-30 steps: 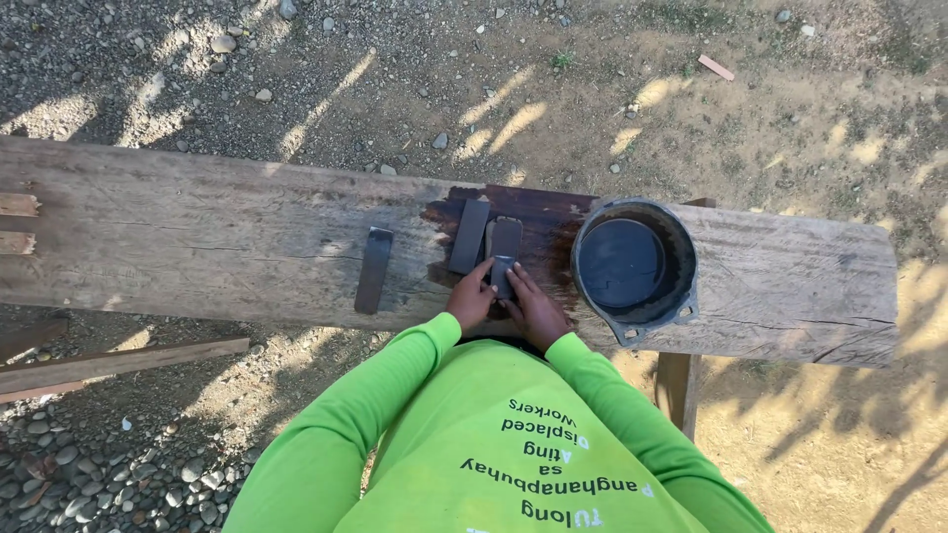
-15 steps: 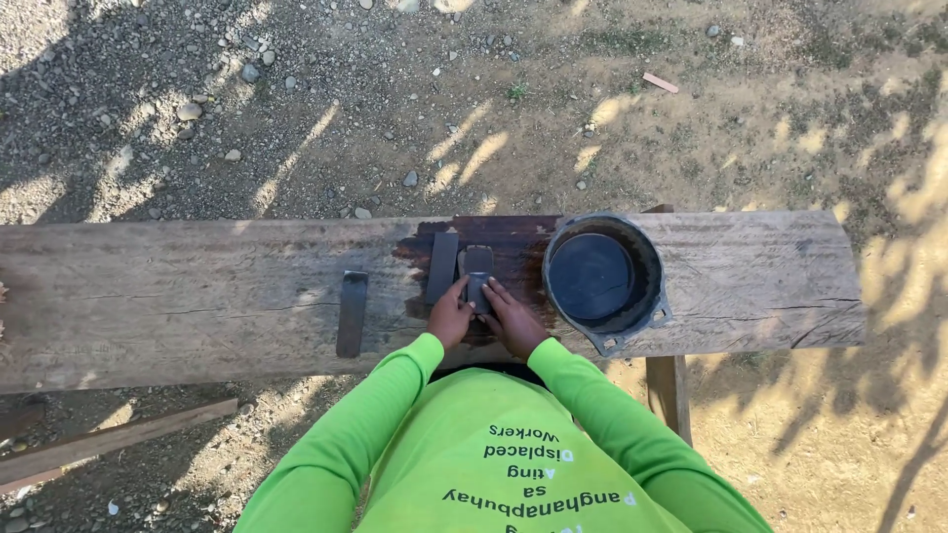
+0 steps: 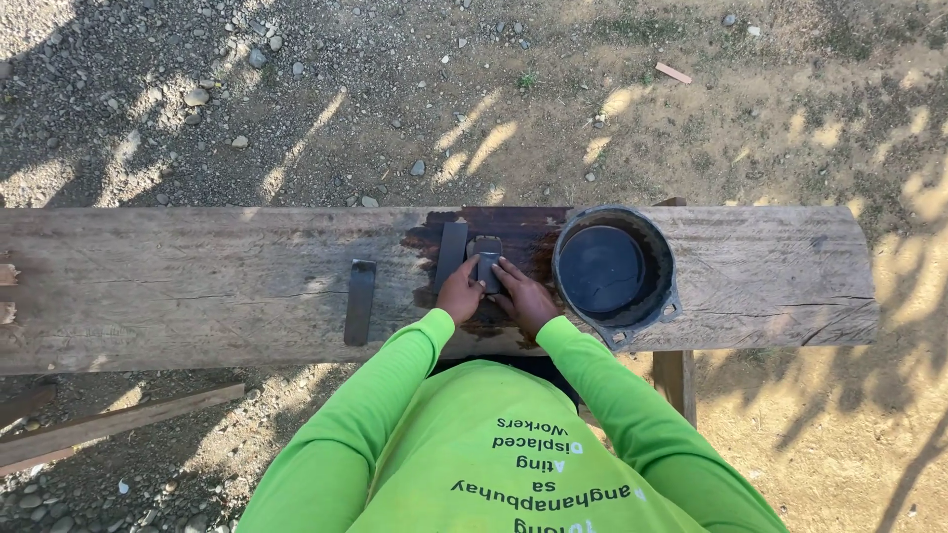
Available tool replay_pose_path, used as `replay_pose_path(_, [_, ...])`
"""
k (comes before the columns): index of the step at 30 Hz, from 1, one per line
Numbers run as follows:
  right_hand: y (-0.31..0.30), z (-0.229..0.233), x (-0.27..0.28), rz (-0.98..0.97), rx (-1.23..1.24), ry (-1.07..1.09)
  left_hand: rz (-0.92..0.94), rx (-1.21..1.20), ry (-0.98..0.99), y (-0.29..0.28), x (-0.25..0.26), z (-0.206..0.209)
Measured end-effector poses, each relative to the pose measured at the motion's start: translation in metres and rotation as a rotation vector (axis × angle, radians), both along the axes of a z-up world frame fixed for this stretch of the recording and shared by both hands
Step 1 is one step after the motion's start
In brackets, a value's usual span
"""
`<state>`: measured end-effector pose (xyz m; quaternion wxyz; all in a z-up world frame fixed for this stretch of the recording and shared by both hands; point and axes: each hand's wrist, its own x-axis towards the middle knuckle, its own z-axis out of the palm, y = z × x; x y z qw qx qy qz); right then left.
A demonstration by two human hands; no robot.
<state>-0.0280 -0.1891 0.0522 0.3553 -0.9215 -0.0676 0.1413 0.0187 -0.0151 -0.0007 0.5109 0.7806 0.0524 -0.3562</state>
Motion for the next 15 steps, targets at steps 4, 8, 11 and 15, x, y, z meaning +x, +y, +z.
replay_pose_path(4, [0.006,-0.003,-0.028,0.001,-0.001,0.079,0.032,-0.025,-0.065,0.011,-0.04,-0.019])
replay_pose_path(8, [0.004,-0.011,-0.023,0.01,0.022,0.072,0.064,-0.018,0.031,0.008,-0.029,0.027])
replay_pose_path(11, [0.0,-0.008,0.001,0.003,0.006,0.033,0.049,0.013,0.065,0.001,-0.003,0.021])
replay_pose_path(15, [-0.003,-0.001,0.014,0.012,-0.01,0.079,0.022,0.014,0.052,-0.002,0.008,0.014])
